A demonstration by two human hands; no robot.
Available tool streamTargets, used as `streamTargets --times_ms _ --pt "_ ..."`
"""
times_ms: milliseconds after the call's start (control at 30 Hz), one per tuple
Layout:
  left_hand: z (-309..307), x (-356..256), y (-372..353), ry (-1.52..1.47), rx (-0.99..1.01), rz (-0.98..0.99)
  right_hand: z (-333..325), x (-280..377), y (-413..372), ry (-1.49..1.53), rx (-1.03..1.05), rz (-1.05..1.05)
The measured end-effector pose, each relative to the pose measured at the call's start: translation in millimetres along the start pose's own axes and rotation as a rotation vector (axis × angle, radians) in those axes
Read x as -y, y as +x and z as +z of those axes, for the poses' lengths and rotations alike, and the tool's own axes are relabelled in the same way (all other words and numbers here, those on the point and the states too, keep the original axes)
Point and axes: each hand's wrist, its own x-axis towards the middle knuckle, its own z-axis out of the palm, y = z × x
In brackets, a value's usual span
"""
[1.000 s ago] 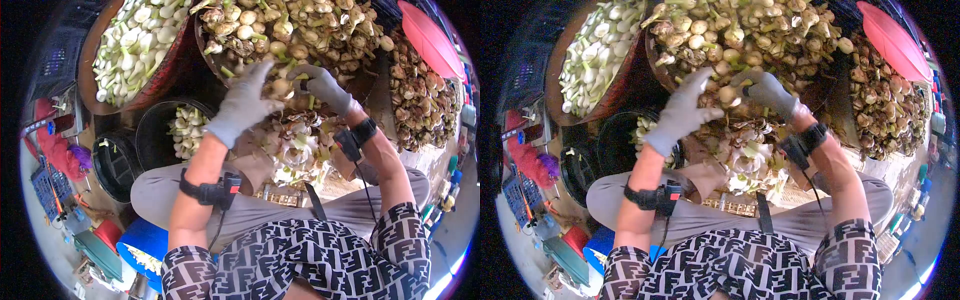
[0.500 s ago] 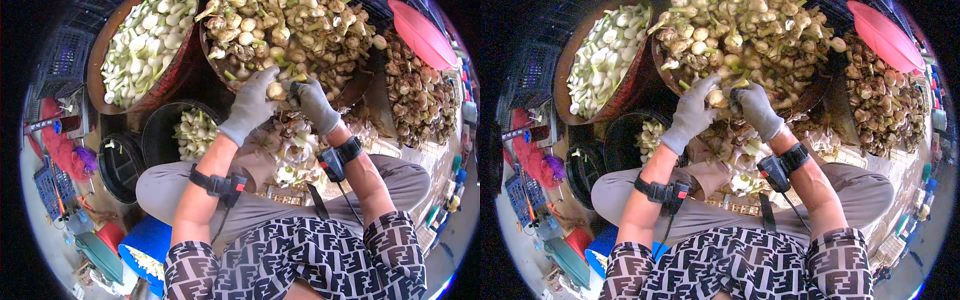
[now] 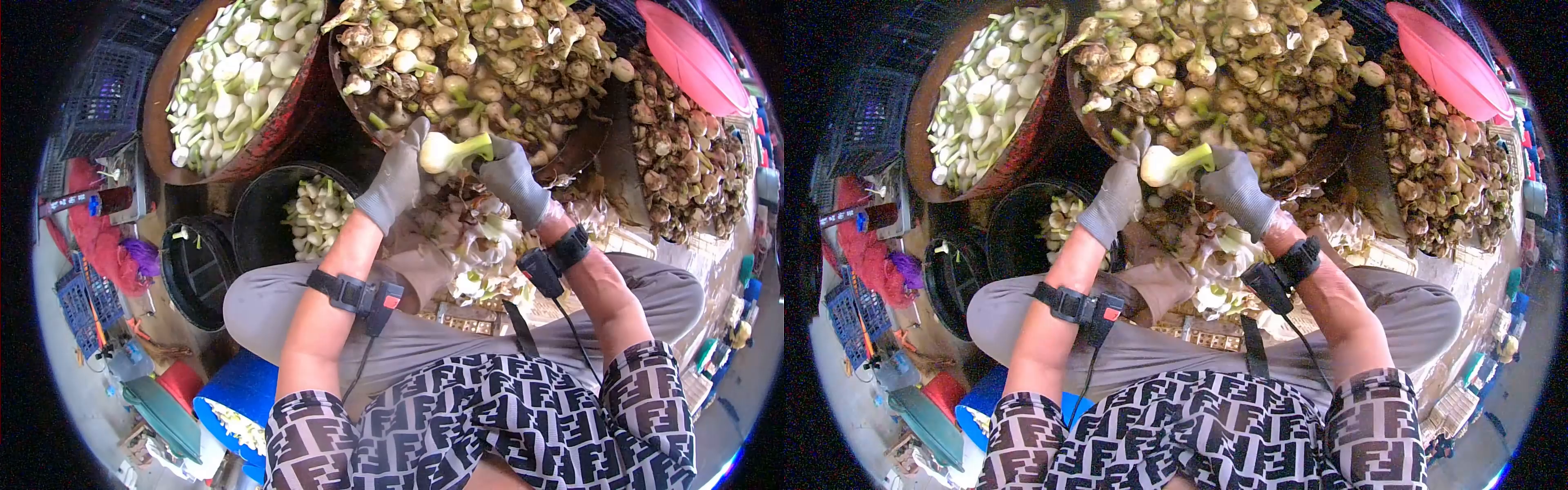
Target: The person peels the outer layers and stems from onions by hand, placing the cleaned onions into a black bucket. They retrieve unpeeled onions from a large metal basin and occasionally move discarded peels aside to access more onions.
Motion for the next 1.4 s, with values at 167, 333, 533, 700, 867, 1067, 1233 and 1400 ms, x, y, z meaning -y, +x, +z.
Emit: streamTargets --times_ms 167,333,533,700,867,1067,1233,1400 --pt "2 -8 -3 0.074 -0.040 0.070 -1 -12 10 -0.074 -0.052 -0.254" --pt "-10 -2 1 0.050 -0.069 0.095 -6 -6 5 0.825 0.198 0.143" --pt "-26 -1 15 0.614 -0.288 0.412 -15 -10 -7 -0.227 -0.016 -0.470" --pt "-11 -16 5 0.796 -0.295 0.391 0 0 -4 0.593 0.081 0.103" --pt "-15 -4 13 0.174 -0.186 0.302 -56 -65 -5 -0.388 -0.044 -0.263" --pt "-24 -21 6 0.156 -0.214 0.152 -50 2 -26 -0.504 0.426 -0.045" --pt "-15 -1 11 0.780 -0.232 0.335 -15 21 -5 -0.360 -0.037 -0.182" --pt "5 -2 0 0.952 -0.273 0.358 4 22 10 -0.831 -0.052 -0.168"
